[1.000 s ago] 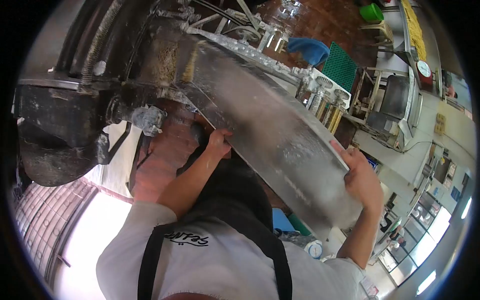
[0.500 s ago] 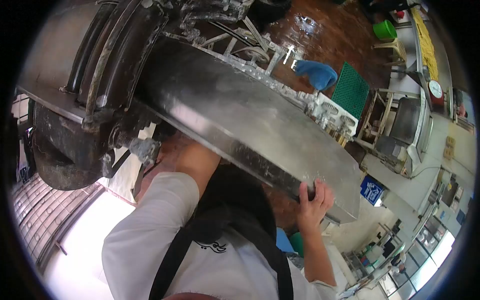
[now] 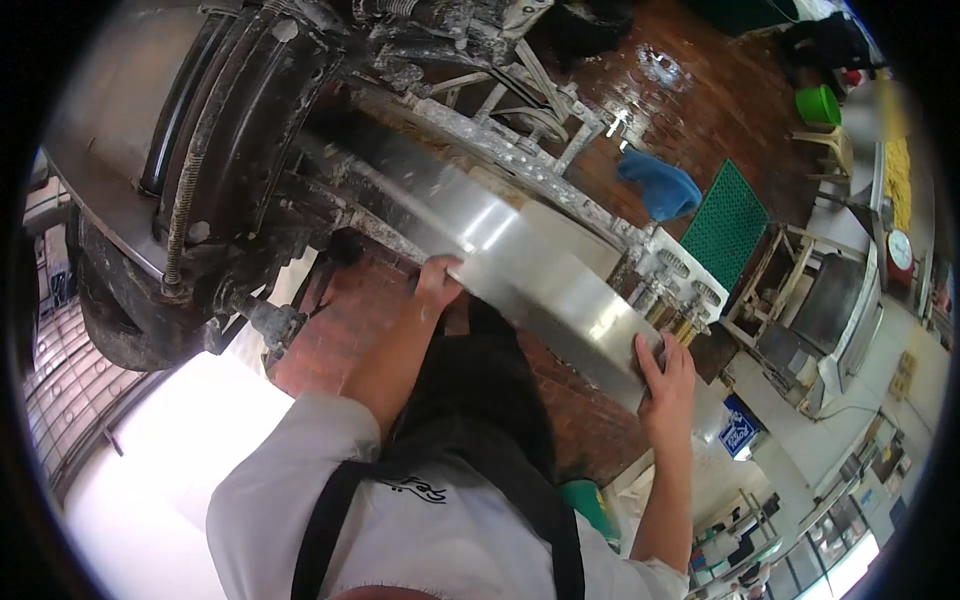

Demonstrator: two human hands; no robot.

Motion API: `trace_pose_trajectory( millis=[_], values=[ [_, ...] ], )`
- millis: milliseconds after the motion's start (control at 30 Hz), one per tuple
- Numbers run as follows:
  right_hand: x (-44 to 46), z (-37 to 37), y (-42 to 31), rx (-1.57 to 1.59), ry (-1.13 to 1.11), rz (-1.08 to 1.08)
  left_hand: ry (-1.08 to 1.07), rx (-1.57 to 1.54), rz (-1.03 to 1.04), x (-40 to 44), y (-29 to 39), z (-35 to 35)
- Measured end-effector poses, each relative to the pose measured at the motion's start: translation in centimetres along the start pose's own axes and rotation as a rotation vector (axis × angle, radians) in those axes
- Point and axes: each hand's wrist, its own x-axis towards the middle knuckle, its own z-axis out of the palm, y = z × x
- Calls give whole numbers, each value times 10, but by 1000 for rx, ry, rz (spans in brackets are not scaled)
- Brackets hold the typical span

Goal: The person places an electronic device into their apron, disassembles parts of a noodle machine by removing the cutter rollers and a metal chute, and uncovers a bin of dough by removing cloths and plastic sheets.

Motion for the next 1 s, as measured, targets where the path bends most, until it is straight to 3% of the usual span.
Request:
trace_pose_trajectory(
  millis=[33,67,133,233,300,400,500,600,733,767,833,867,900,967,1000],
  values=[
    [17,-5,5,36,-74,6,43,-146,-57,-11,-6,-8],
    [30,3,17,63,-75,-18,113,-542,-192,-13,-18,-20],
    [55,31,45,118,-79,-62,219,-529,-263,-12,-32,-53],
    [103,57,59,146,-269,99,368,-487,-263,-9,-12,-59],
    [139,82,68,114,-300,54,450,-402,-161,-6,28,-45],
    [189,116,63,176,-281,-47,566,-321,-227,29,50,-89],
    [231,153,48,196,-246,-118,640,-285,-321,35,109,-73],
    [250,181,39,146,-307,-55,588,-90,-289,63,76,-116],
    [250,208,49,189,-286,17,574,-239,-131,58,56,-107],
    [254,202,47,208,-271,27,585,-138,-135,47,62,-95],
    [252,189,34,253,-26,-98,608,76,-140,4,71,-74],
    [253,180,21,276,103,-162,623,44,-86,-19,69,-72],
    [253,134,-11,489,71,-70,636,11,-37,-48,65,-71],
    [260,78,-54,649,388,-261,429,-412,5,-114,106,-56],
    [267,47,-76,780,455,-299,325,-434,82,-144,134,-32]
  ],
)
